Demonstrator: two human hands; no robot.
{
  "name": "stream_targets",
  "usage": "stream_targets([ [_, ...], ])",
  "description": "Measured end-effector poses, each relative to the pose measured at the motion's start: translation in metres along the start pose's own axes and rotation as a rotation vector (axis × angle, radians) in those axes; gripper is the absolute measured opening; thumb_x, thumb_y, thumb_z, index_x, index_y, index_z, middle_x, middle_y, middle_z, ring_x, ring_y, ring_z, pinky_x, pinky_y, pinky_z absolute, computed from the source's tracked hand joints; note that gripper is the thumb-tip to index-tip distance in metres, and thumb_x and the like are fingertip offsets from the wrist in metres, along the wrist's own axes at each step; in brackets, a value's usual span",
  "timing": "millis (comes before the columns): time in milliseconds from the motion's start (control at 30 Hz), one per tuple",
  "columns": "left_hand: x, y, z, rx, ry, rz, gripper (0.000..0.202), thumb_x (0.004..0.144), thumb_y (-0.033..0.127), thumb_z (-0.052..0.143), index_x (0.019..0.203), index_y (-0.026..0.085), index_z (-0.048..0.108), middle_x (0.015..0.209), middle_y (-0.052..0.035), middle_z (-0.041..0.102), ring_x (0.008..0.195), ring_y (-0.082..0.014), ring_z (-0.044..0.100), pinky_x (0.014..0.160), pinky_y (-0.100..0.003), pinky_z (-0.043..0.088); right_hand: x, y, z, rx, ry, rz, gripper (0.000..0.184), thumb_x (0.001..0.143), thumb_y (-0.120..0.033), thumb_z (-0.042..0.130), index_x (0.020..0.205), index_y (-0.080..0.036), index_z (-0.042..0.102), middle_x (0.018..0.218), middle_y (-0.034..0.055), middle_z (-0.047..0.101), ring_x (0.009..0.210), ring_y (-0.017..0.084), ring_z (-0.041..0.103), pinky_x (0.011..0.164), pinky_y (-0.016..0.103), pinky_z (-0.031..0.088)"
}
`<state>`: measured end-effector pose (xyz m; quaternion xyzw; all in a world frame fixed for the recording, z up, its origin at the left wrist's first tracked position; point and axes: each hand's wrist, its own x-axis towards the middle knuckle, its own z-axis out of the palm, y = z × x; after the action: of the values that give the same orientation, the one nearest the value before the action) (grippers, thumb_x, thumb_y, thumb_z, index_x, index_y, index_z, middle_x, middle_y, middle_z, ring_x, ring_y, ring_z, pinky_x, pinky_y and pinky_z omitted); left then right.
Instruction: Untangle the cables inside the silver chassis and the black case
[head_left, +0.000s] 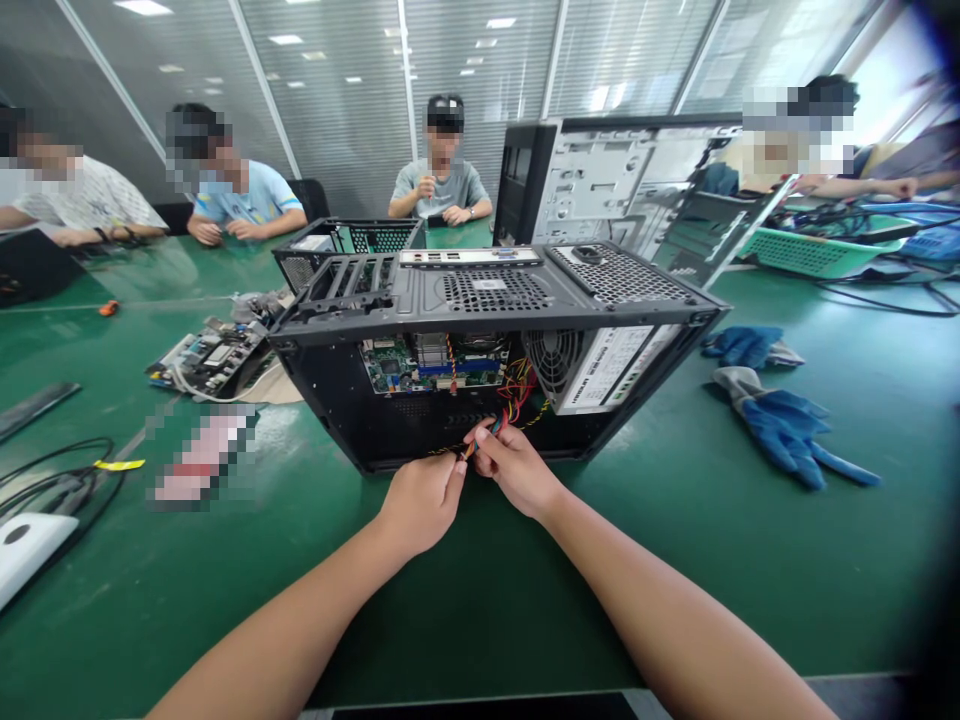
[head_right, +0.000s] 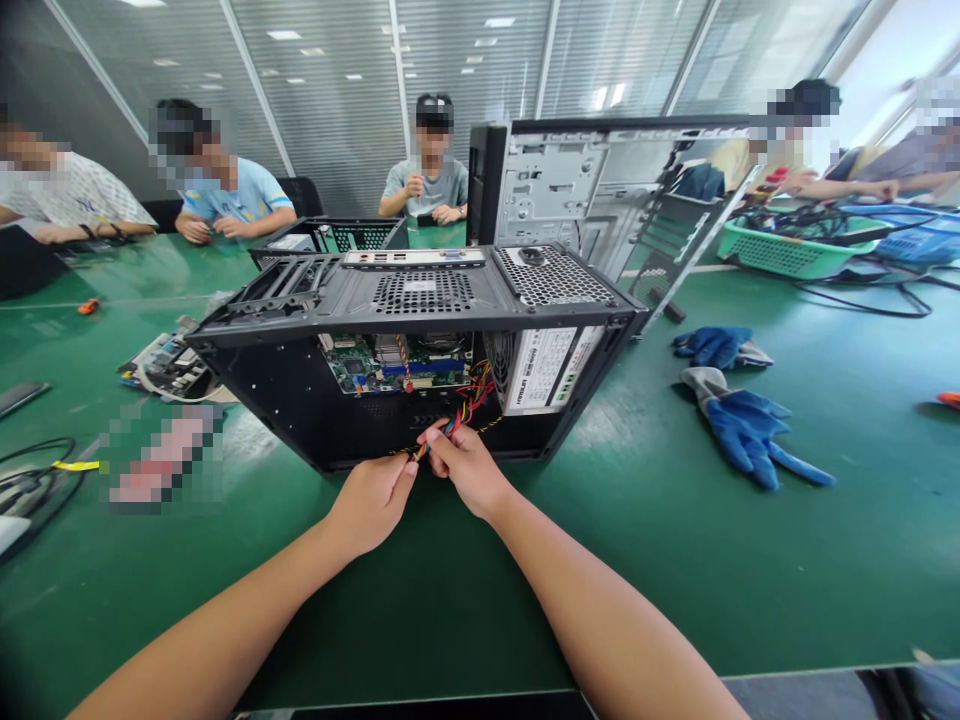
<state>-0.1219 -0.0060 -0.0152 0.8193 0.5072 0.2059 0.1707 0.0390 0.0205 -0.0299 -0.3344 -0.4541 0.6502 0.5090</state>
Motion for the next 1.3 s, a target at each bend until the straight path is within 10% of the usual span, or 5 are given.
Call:
stream_targets([
  [333,-0.0011,-0.0008,0.0062,0.214,0.045,0.004,0.034,0.098,0.032,0.029,0.080,0.018,0.054,0.074,-0.0037,0.062,0.063,-0.0169,0.056,0.059,-0.028,0.033,-0.0016,-0.0013,0.0045,-0.015,0.097,0.024,0.033,0.078,-0.048,0.066,0.079,-0.016,0.058,0.046,-0.0090,0.035,0.043,0.007,0.029,0.044,0.024,0.017],
  [700,0.0005,-0.0068,0.0073,-0.287,-0.037,0.017,0.038,0.099,0.035,0.030,0.066,0.019,0.039,0.057,0.0037,0.042,0.052,-0.0100,0.038,0.054,-0.025,0.027,-0.0022,-0.0014,0.0020,-0.044,0.073,0.033,0.037,0.078,-0.051,0.065,0.080,-0.015,0.060,0.048,-0.0079,0.039,0.044,0.007,0.031,0.045,0.024,0.021],
  [1300,0.0012,-0.0084,0.0061,0.021,0.017,0.073,0.035,0.098,0.031,0.031,0.075,0.018,0.052,0.069,-0.0019,0.057,0.061,-0.0140,0.052,0.061,-0.026,0.037,-0.0019,0.0017,0.0061,-0.105,0.166,0.002,0.038,0.078,-0.053,0.065,0.077,-0.015,0.058,0.044,-0.0095,0.035,0.041,0.007,0.031,0.043,0.023,0.021],
])
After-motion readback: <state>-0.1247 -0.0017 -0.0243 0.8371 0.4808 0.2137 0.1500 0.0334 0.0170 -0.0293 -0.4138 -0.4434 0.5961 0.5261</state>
